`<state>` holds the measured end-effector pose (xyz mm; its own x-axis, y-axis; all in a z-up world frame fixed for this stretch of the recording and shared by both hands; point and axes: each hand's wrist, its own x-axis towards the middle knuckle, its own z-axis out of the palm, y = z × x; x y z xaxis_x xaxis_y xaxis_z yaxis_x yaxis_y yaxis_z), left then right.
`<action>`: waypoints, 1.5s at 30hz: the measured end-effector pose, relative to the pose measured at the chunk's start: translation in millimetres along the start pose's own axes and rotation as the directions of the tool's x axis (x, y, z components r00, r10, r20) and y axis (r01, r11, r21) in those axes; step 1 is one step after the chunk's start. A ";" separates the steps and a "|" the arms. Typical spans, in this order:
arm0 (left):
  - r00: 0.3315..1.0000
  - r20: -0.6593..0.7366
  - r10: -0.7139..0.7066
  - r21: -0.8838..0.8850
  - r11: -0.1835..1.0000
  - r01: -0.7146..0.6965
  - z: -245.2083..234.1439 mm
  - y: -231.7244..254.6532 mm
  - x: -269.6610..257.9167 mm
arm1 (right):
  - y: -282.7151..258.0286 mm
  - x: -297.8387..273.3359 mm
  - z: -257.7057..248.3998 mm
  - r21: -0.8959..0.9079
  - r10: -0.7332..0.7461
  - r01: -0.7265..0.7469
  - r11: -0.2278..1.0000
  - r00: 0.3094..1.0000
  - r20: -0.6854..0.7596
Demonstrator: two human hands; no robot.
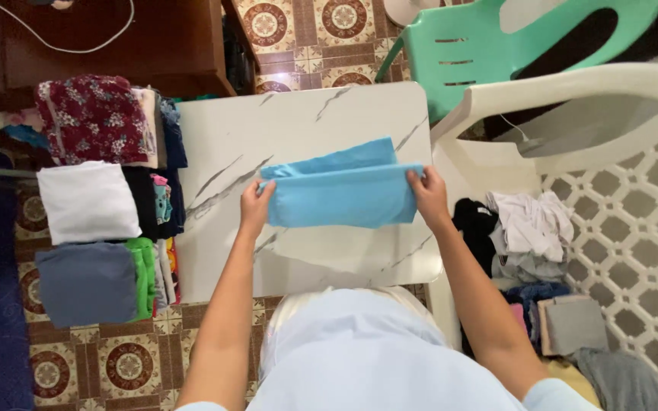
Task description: Folding various laundry items including pants and shorts on a table and stacking them.
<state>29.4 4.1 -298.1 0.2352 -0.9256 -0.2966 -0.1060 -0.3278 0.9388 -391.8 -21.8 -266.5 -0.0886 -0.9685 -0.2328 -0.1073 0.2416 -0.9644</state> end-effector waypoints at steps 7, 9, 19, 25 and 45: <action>0.948 -0.313 0.059 0.295 0.955 0.038 20.5 -36.9 69.2 | -21.6 86.9 41.6 -0.540 -0.096 0.015 0.842 0.988 -0.122; 0.928 -0.350 0.131 0.389 0.921 0.016 22.4 -39.2 74.4 | -25.4 96.5 49.0 -0.638 -0.127 0.034 0.769 0.987 -0.101; 0.924 -0.378 0.066 0.550 0.818 0.167 47.4 41.7 7.3 | -25.6 57.8 56.3 -0.730 -0.087 0.022 0.683 0.995 -0.051; 0.957 -0.281 0.073 0.557 0.824 0.101 44.8 41.8 -14.0 | -51.2 30.2 53.5 -0.666 -0.098 0.056 0.744 0.995 -0.026; 0.975 -0.113 0.192 0.609 0.789 -0.085 22.0 25.2 -4.2 | -32.0 -35.1 54.9 -0.631 -0.151 0.015 0.775 0.975 -0.162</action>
<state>4.4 -4.5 -277.1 0.3180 -0.9438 -0.0896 -0.6918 -0.2957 0.6588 -330.9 1.1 -234.4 -0.2305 -0.9711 -0.0613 -0.7098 0.2109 -0.6721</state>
